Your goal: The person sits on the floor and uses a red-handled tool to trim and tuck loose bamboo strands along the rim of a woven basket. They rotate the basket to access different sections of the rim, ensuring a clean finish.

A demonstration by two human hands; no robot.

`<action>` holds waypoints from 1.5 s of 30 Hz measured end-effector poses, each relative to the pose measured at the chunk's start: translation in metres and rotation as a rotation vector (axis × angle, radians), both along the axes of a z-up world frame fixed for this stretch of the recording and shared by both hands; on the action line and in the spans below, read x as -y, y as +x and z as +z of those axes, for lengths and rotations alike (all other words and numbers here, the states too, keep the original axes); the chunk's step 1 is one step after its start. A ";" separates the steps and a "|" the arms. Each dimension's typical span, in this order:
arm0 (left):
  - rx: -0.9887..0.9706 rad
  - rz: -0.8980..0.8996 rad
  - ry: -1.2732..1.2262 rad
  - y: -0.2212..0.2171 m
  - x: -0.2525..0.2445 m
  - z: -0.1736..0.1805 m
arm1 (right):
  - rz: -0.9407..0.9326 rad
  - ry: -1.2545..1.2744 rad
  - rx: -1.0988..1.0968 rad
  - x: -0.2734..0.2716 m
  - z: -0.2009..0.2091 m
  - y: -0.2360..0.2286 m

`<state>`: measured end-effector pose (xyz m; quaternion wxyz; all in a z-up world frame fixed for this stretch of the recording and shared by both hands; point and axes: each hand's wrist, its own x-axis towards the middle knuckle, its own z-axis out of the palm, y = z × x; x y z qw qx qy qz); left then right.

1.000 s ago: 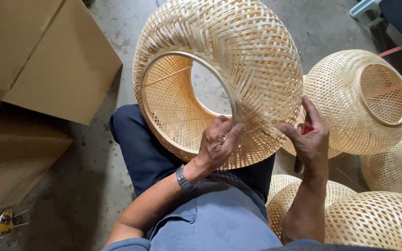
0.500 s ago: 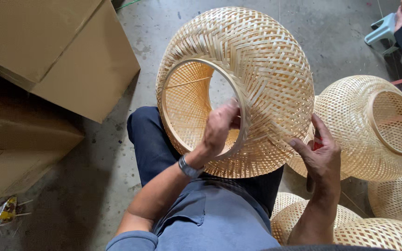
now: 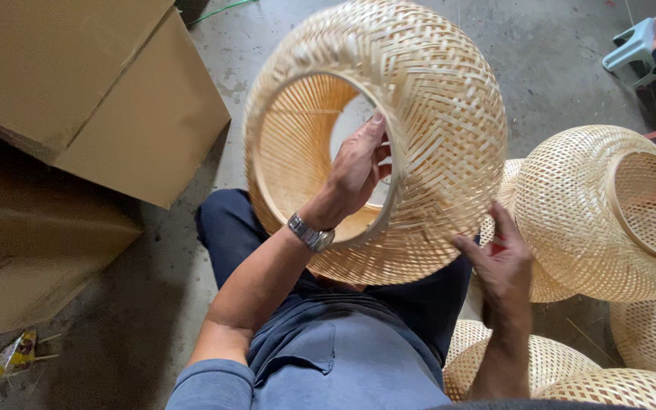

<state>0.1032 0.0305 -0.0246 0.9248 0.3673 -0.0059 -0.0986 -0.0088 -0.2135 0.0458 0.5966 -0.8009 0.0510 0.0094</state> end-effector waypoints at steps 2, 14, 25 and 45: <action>0.317 -0.177 -0.557 0.015 0.007 -0.018 | -0.073 -0.167 -0.130 -0.003 -0.027 0.006; 0.010 0.133 0.115 -0.036 0.030 0.005 | 0.058 -0.339 -0.127 0.026 -0.068 0.013; 0.038 0.384 0.379 -0.045 0.052 -0.005 | 0.096 -0.093 -0.060 -0.003 -0.047 0.004; 0.210 0.392 0.476 -0.054 0.029 0.010 | -0.089 -0.238 -0.023 0.009 -0.080 -0.012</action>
